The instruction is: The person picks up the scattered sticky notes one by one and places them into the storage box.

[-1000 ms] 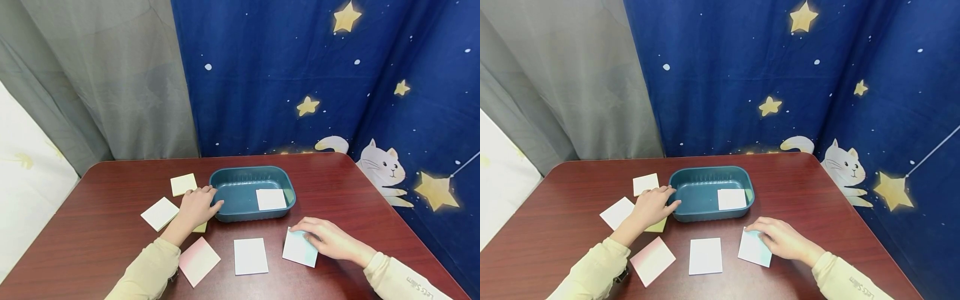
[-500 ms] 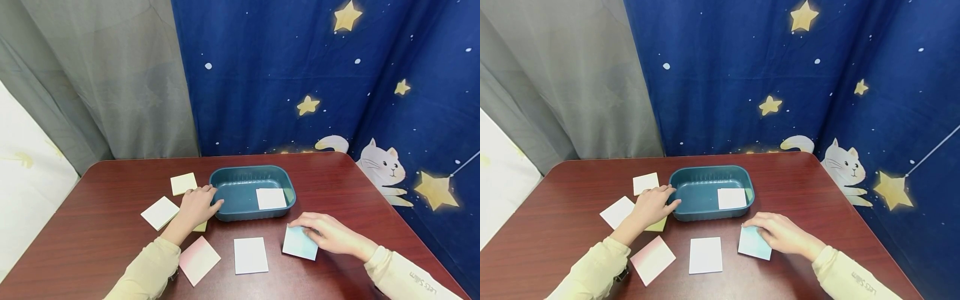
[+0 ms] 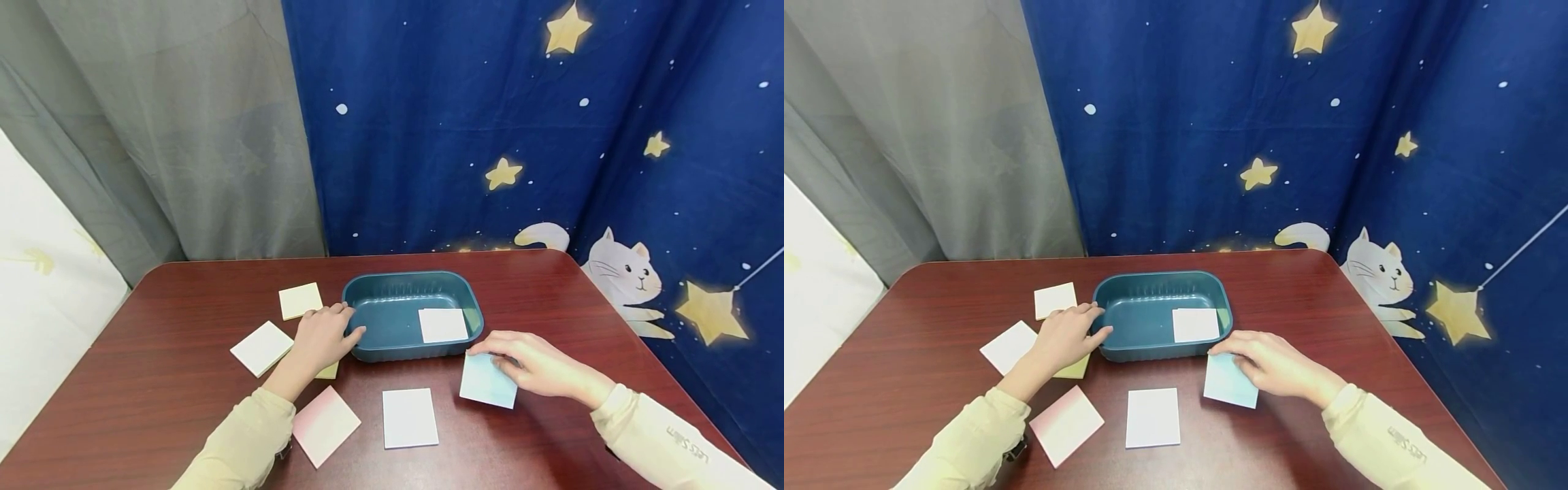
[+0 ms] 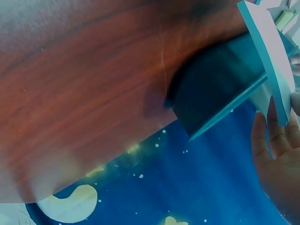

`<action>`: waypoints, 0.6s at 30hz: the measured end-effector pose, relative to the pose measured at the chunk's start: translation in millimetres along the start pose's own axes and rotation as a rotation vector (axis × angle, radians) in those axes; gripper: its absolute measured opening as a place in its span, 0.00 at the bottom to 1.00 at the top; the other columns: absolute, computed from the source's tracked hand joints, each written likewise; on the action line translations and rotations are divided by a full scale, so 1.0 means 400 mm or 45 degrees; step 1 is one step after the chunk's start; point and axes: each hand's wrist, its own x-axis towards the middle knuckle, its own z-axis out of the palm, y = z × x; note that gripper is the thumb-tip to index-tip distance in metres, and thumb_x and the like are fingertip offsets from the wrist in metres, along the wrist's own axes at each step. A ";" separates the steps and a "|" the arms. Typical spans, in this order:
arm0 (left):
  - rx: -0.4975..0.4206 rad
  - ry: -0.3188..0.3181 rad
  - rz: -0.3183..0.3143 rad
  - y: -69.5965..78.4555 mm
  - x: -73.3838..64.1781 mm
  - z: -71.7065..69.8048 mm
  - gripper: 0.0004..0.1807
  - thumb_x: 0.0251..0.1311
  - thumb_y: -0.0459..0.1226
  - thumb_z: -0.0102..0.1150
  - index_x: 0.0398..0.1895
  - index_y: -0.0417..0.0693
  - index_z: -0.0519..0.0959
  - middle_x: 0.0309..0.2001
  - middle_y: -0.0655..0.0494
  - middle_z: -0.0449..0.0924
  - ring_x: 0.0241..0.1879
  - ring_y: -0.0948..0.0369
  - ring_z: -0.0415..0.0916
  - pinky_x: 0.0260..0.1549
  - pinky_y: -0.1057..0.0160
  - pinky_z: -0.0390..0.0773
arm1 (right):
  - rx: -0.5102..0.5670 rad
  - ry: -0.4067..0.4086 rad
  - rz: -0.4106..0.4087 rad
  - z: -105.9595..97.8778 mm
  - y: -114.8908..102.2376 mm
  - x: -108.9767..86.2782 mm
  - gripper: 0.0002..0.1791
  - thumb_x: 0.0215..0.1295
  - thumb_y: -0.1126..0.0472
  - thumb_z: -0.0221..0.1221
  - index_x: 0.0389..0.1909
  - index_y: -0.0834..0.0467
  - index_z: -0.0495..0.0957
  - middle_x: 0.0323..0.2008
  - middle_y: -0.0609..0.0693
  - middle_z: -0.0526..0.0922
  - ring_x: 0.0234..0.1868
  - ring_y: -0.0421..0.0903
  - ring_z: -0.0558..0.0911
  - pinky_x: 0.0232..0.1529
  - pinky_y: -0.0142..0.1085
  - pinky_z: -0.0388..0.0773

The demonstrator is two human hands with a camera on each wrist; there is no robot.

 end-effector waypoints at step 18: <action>-0.010 0.016 0.007 -0.005 0.001 0.006 0.24 0.54 0.51 0.52 0.46 0.42 0.76 0.48 0.45 0.74 0.41 0.51 0.74 0.39 0.48 0.70 | -0.076 0.044 0.040 -0.071 -0.002 0.052 0.23 0.52 0.75 0.53 0.48 0.52 0.75 0.39 0.39 0.75 0.33 0.35 0.71 0.29 0.28 0.68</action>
